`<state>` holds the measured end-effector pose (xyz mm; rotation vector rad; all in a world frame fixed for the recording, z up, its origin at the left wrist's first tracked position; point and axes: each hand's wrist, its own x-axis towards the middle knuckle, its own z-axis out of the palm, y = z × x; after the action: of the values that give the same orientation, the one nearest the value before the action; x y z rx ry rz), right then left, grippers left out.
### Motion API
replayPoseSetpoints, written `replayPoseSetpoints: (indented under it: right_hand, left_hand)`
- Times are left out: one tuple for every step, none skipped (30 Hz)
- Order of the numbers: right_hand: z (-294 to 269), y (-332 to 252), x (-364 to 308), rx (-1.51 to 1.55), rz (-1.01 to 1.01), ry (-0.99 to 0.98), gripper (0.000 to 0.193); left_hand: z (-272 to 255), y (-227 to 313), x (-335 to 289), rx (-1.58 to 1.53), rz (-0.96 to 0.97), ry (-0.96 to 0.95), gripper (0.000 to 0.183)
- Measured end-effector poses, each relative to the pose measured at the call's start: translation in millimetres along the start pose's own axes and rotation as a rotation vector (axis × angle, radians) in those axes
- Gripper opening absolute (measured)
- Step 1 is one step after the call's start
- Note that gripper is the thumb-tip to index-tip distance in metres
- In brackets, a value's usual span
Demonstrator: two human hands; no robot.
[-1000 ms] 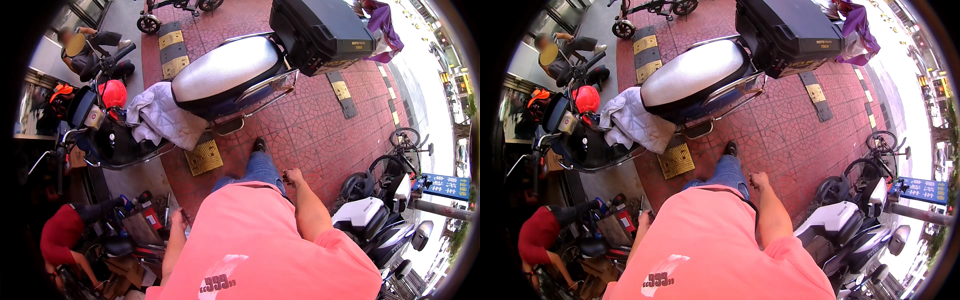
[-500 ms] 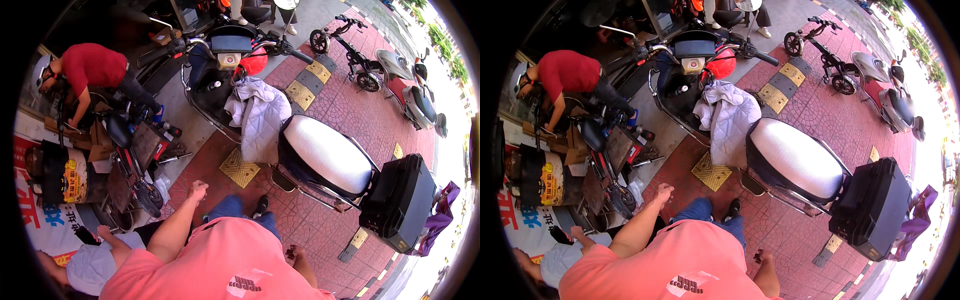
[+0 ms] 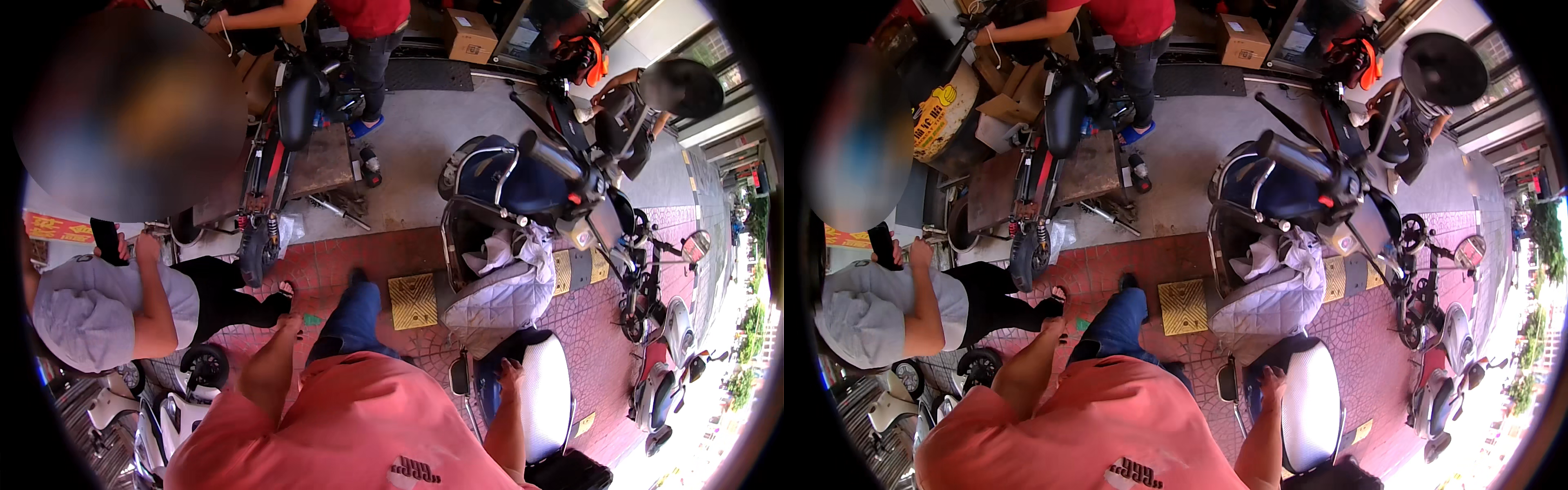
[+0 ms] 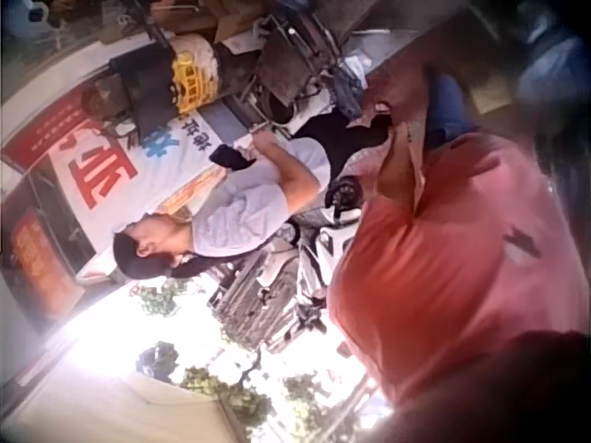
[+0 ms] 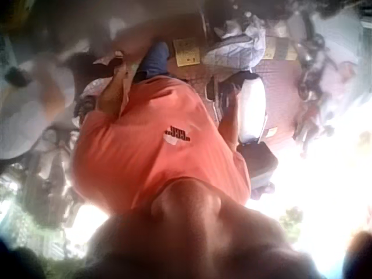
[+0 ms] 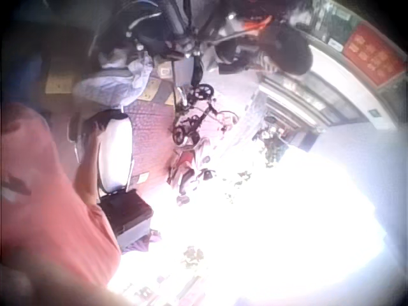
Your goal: The person manipulates the display and wiring on the handlebars of an electric scooter and opens the storage compartment under the seat.
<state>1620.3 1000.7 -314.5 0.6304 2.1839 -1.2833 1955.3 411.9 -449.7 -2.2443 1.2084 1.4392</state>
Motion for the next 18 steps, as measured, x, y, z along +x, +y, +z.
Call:
replayPoseSetpoints:
  right_hand:
    - [23,-29,13,0.039,-0.005,-0.052,0.035]
    - [53,-60,23,0.079,-0.010,-0.114,0.033]
    - [100,-110,13,-0.062,0.010,-0.075,0.032]
    - [129,-136,20,-0.108,-0.019,-0.161,0.031]
    - [160,-161,28,-0.154,-0.048,-0.269,0.029]
    - [193,-186,33,-0.262,-0.216,-0.350,0.029]
    - [223,-208,36,-0.368,-0.386,-0.429,0.028]
    - [257,-245,25,-0.461,-0.443,-0.449,0.028]
    - [286,-266,31,-0.634,-0.623,-0.418,0.029]
    - [311,-287,36,-0.673,-0.649,-0.435,0.030]
    - [342,-315,27,-0.714,-0.671,-0.458,0.032]
    - [367,-348,14,-0.794,-0.694,-0.485,0.033]
    - [389,-378,-3,-0.877,-0.709,-0.516,0.034]
    - [402,-395,-11,-0.954,-0.725,-0.537,0.035]
    - [418,-407,-4,-1.018,-0.745,-0.537,0.036]
    - [435,-412,6,-1.083,-0.757,-0.537,0.037]
    - [446,-408,21,-1.163,-0.753,-0.538,0.038]
    - [455,-404,40,-1.272,-0.864,-0.506,0.037]
  left_hand:
    - [0,10,3,-0.006,-0.032,-0.043,0.031]
    - [-5,21,2,-0.019,-0.061,-0.077,0.032]
    - [-11,40,0,-0.044,-0.078,-0.095,0.032]
    - [-12,63,-15,-0.089,-0.014,-0.121,0.029]
    - [-15,85,-20,-0.100,0.074,-0.125,0.025]
    - [-21,108,-23,-0.113,0.164,-0.121,0.023]
    - [-27,128,-27,-0.124,0.253,-0.114,0.024]
    - [-33,146,-31,-0.178,0.267,-0.125,0.024]
    - [-34,168,-37,-0.225,0.290,-0.151,0.023]
    - [-36,185,-46,-0.283,0.328,-0.151,0.023]
    - [-38,198,-52,-0.346,0.362,-0.145,0.022]
    - [-37,202,-60,-0.417,0.403,-0.115,0.022]
    - [-37,199,-67,-0.482,0.437,-0.081,0.022]
    - [-32,190,-76,-0.500,0.441,-0.042,0.021]
    - [-28,187,-80,-0.520,0.473,0.001,0.021]
    - [-26,179,-83,-0.534,0.500,0.044,0.020]
    - [-24,160,-87,-0.587,0.396,0.056,0.022]
    - [-18,144,-92,-0.644,0.296,0.062,0.024]
